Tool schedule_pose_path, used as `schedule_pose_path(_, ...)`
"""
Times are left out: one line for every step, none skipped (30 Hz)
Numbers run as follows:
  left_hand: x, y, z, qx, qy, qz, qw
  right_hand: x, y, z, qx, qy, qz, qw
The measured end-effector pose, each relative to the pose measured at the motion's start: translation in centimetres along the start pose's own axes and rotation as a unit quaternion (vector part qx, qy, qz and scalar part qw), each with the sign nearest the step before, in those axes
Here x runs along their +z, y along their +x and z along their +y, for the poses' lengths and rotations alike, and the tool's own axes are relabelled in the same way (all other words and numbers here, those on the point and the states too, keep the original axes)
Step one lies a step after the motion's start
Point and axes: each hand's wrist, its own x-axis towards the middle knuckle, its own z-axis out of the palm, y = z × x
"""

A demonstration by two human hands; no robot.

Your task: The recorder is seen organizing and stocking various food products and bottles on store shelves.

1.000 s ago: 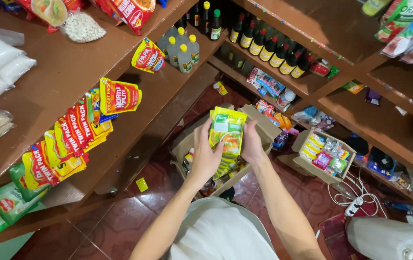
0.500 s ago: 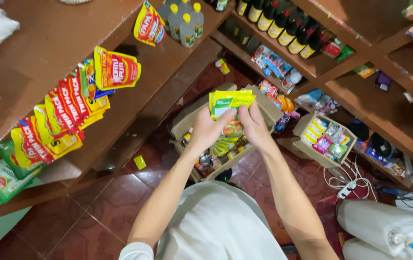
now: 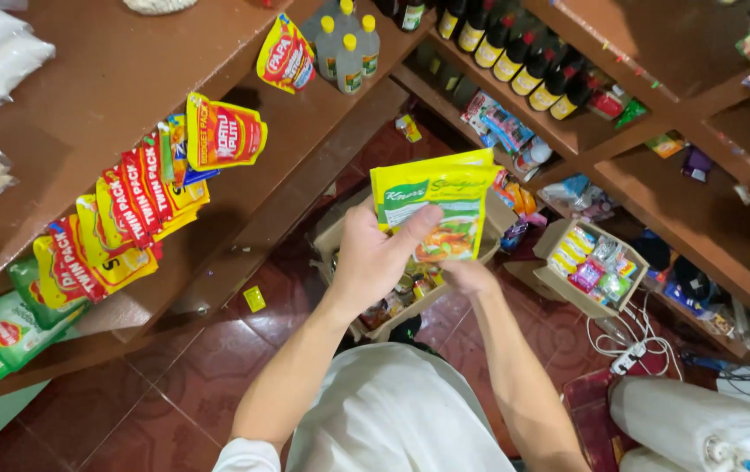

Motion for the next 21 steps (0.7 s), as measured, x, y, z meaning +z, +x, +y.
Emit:
schedule_pose_path(-0.2,0.2,-0.7,-0.018,-0.040,0.000,0.999,2.9,0.2,-2.0,-0.028,0.081,0.022,0.996)
schedule_pose_path(-0.7,0.4,-1.6,-0.015,-0.040,-0.001,0.999,3.7,0.5,-3.3,-0.031,0.079,0.021,0.996)
schedule_pose_path(-1.1,0.4,-2.6,-0.013,-0.013,0.009,1.000,4.5,0.6,-4.3,-0.010,0.110,0.064,0.992)
schedule_pose_path(-1.7,0.5,-3.6,-0.012,0.015,0.020,1.000,5.3,0.7,-5.2,0.011,0.141,0.107,0.984)
schedule_pose_path(-1.9,0.4,-4.7,-0.010,0.015,0.018,1.000,4.9,0.9,-5.0,0.009,0.140,0.107,0.984)
schedule_pose_path(-2.2,0.3,-5.7,-0.039,0.019,0.020,0.999,4.5,1.1,-4.8,0.015,0.180,0.113,0.977)
schedule_pose_path(-2.4,0.1,-6.9,-0.069,0.023,0.024,0.997,4.1,1.1,-4.4,0.024,0.220,0.119,0.968)
schedule_pose_path(-2.2,0.2,-6.9,-0.070,0.022,0.023,0.997,5.4,0.8,-6.7,0.024,0.220,0.121,0.968)
schedule_pose_path(-2.1,0.0,-6.8,-0.042,0.190,0.028,0.980,6.8,0.4,-8.7,0.012,0.264,0.068,0.962)
schedule_pose_path(-2.0,-0.2,-6.8,-0.013,0.353,0.032,0.935,8.2,0.0,-10.8,0.000,0.306,0.015,0.952)
schedule_pose_path(-1.9,-0.3,-7.2,-0.014,0.353,0.032,0.935,8.8,0.0,-11.5,0.001,0.307,0.015,0.952)
schedule_pose_path(-1.8,-0.4,-7.5,0.016,0.373,0.040,0.927,9.4,-0.1,-12.2,-0.016,0.304,-0.009,0.952)
schedule_pose_path(-1.7,-0.1,-7.8,0.051,0.393,0.047,0.917,9.8,0.2,-13.3,-0.036,0.300,-0.035,0.953)
schedule_pose_path(-1.8,0.2,-8.0,0.054,0.393,0.047,0.917,9.4,0.3,-13.2,-0.038,0.298,-0.036,0.953)
schedule_pose_path(-1.8,0.2,-8.1,0.061,0.336,0.061,0.938,9.1,0.2,-13.0,-0.080,0.247,-0.069,0.963)
schedule_pose_path(-1.9,0.3,-8.3,0.069,0.279,0.075,0.955,8.8,0.1,-12.7,-0.122,0.195,-0.101,0.968)
schedule_pose_path(-1.9,0.3,-8.2,0.068,0.279,0.076,0.955,8.9,0.0,-12.8,-0.122,0.195,-0.102,0.968)
schedule_pose_path(-2.0,0.2,-8.0,0.077,0.231,0.076,0.967,9.0,-0.1,-12.9,-0.125,0.137,-0.062,0.981)
schedule_pose_path(-2.0,0.3,-7.8,0.086,0.181,0.076,0.977,9.1,-0.2,-13.0,-0.128,0.078,-0.022,0.988)
schedule_pose_path(-2.2,0.4,-8.3,0.087,0.181,0.076,0.977,9.3,-0.3,-13.0,-0.128,0.078,-0.022,0.988)
schedule_pose_path(-2.5,0.5,-8.8,0.030,0.112,0.052,0.992,9.6,-0.2,-13.0,-0.130,0.061,0.013,0.990)
